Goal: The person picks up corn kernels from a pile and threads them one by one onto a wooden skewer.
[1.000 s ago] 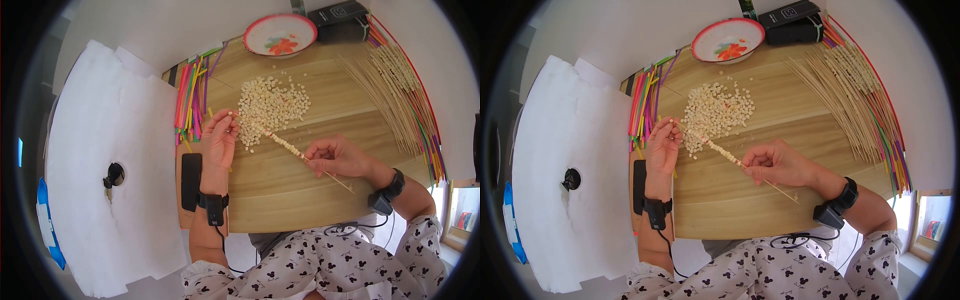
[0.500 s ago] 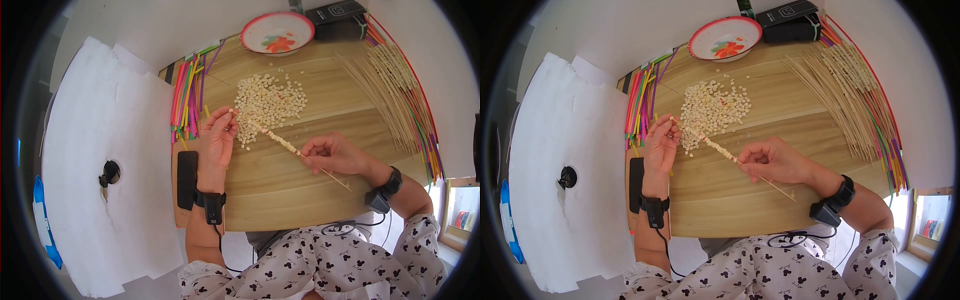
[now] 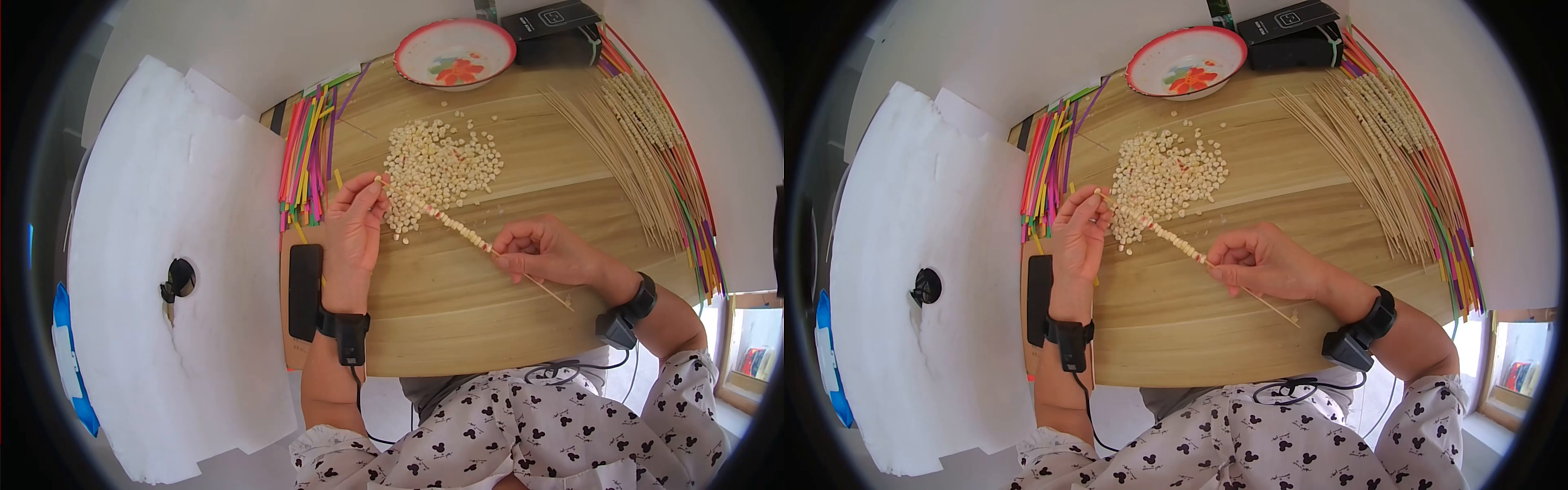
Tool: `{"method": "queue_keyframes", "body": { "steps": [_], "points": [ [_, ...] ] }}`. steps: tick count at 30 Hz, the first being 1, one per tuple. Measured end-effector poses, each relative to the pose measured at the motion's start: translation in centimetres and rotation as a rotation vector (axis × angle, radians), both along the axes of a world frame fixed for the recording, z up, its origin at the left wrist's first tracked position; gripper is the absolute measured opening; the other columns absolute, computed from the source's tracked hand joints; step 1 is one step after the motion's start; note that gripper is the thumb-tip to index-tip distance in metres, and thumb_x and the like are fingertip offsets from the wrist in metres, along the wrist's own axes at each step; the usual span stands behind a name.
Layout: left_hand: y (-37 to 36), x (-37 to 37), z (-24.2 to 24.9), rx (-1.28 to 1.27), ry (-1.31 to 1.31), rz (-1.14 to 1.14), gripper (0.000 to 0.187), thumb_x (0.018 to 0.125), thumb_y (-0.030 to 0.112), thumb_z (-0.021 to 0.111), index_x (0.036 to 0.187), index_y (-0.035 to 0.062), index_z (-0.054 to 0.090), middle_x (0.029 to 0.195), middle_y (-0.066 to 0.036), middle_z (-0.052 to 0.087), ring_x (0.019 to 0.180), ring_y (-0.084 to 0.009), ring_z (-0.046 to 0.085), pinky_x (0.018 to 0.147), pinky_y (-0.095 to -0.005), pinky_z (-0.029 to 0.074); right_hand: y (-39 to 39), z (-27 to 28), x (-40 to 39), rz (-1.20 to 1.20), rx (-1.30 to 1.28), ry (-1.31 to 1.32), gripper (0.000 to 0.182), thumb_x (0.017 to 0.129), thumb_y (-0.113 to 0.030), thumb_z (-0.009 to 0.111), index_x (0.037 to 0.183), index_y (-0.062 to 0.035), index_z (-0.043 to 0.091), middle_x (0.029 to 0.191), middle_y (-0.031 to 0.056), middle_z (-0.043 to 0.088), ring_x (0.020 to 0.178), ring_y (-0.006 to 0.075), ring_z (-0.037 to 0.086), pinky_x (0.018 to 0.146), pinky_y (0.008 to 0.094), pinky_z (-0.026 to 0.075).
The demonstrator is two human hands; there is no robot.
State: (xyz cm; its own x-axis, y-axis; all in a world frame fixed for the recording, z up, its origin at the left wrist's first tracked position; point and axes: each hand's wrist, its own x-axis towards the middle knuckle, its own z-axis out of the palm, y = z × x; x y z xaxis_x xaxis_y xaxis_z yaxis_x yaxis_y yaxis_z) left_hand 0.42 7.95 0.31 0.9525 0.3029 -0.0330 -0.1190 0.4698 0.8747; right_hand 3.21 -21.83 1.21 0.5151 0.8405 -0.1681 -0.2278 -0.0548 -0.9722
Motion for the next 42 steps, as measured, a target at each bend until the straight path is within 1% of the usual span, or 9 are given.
{"method": "queue_keyframes", "body": {
  "steps": [8, 11, 21, 23, 24, 26, 27, 29, 42],
  "points": [
    [-0.1, 0.1, -0.3, 0.090, -0.043, 0.049, 0.014, 0.087, -0.003, 0.063, 0.101, 0.0007, 0.063, 0.101, -0.013, 0.066, 0.079, -0.0126, 0.060, 0.076, -0.0248, 0.051, -0.1, -0.1, 0.1, 0.009, -0.028, -0.002, 0.013, 0.093, -0.014, 0.062, 0.096, -0.0018, 0.060, 0.074, -0.0028, 0.059, 0.064, 0.0018, 0.055, 0.052, 0.0170, 0.042],
    [-0.4, 0.1, -0.2, 0.103, -0.054, 0.080, 0.017, 0.085, -0.002, 0.066, 0.102, -0.0001, 0.064, 0.096, -0.012, 0.069, 0.075, -0.0109, 0.060, 0.072, -0.0229, 0.049, -0.1, -0.1, 0.1, 0.013, -0.033, 0.008, 0.013, 0.093, -0.015, 0.062, 0.096, -0.0019, 0.061, 0.074, -0.0027, 0.059, 0.064, 0.0018, 0.055, 0.051, 0.0171, 0.042],
    [-0.7, 0.0, 0.0, 0.172, -0.069, 0.116, 0.016, 0.085, -0.003, 0.066, 0.101, -0.0005, 0.064, 0.094, -0.010, 0.069, 0.077, -0.0101, 0.060, 0.074, -0.0222, 0.049, -0.2, 0.1, 0.2, 0.033, -0.015, 0.000, 0.014, 0.093, -0.015, 0.062, 0.097, -0.0023, 0.062, 0.074, -0.0030, 0.059, 0.063, 0.0024, 0.055, 0.051, 0.0171, 0.042],
    [-0.8, -0.1, 0.0, 0.268, -0.089, 0.149, 0.016, 0.085, -0.002, 0.066, 0.101, -0.0003, 0.064, 0.094, -0.009, 0.069, 0.079, -0.0092, 0.061, 0.075, -0.0218, 0.049, -0.2, 0.0, 0.2, 0.035, -0.010, 0.003, 0.013, 0.093, -0.015, 0.062, 0.097, -0.0023, 0.062, 0.074, -0.0029, 0.059, 0.063, 0.0024, 0.055, 0.051, 0.0170, 0.042],
    [-1.0, -0.1, 0.1, 0.268, -0.089, 0.149, 0.016, 0.085, -0.002, 0.066, 0.101, -0.0003, 0.064, 0.094, -0.009, 0.069, 0.079, -0.0092, 0.061, 0.075, -0.0218, 0.049, -0.2, 0.0, 0.3, 0.036, -0.012, 0.001, 0.013, 0.093, -0.015, 0.062, 0.096, -0.0024, 0.062, 0.074, -0.0029, 0.059, 0.063, 0.0024, 0.055, 0.050, 0.0170, 0.042],
    [-1.5, -0.3, 0.5, 0.415, -0.106, 0.207, 0.015, 0.086, -0.002, 0.065, 0.101, 0.0000, 0.064, 0.094, -0.008, 0.069, 0.081, -0.0081, 0.061, 0.076, -0.0209, 0.048, -0.2, 0.0, 0.3, 0.037, -0.013, -0.002, 0.013, 0.093, -0.015, 0.062, 0.096, -0.0024, 0.062, 0.074, -0.0028, 0.059, 0.063, 0.0024, 0.055, 0.050, 0.0169, 0.042],
    [-1.6, -0.3, 0.6, 0.415, -0.105, 0.207, 0.015, 0.086, -0.002, 0.065, 0.101, 0.0000, 0.064, 0.094, -0.008, 0.069, 0.081, -0.0081, 0.061, 0.076, -0.0209, 0.048, -0.2, 0.2, 0.3, 0.038, -0.016, 0.001, 0.013, 0.093, -0.015, 0.062, 0.096, -0.0024, 0.062, 0.074, -0.0027, 0.059, 0.063, 0.0024, 0.055, 0.050, 0.0169, 0.042],
    [-1.8, -0.5, 0.9, 0.502, -0.089, 0.231, 0.014, 0.086, -0.004, 0.063, 0.099, 0.0010, 0.062, 0.099, -0.011, 0.069, 0.085, -0.0096, 0.061, 0.079, -0.0221, 0.048, -0.2, 0.2, 0.2, 0.038, -0.019, 0.006, 0.013, 0.093, -0.015, 0.062, 0.096, -0.0024, 0.062, 0.074, -0.0027, 0.059, 0.063, 0.0024, 0.055, 0.050, 0.0168, 0.042],
    [-2.2, -0.6, 0.8, 0.542, -0.117, 0.247, 0.014, 0.086, -0.005, 0.063, 0.098, 0.0013, 0.062, 0.099, -0.010, 0.069, 0.087, -0.0096, 0.062, 0.080, -0.0217, 0.048, -0.2, 0.2, 0.1, 0.035, -0.021, -0.006, 0.013, 0.093, -0.014, 0.062, 0.096, -0.0022, 0.062, 0.073, -0.0026, 0.059, 0.063, 0.0023, 0.055, 0.048, 0.0169, 0.041]
  ]
}}
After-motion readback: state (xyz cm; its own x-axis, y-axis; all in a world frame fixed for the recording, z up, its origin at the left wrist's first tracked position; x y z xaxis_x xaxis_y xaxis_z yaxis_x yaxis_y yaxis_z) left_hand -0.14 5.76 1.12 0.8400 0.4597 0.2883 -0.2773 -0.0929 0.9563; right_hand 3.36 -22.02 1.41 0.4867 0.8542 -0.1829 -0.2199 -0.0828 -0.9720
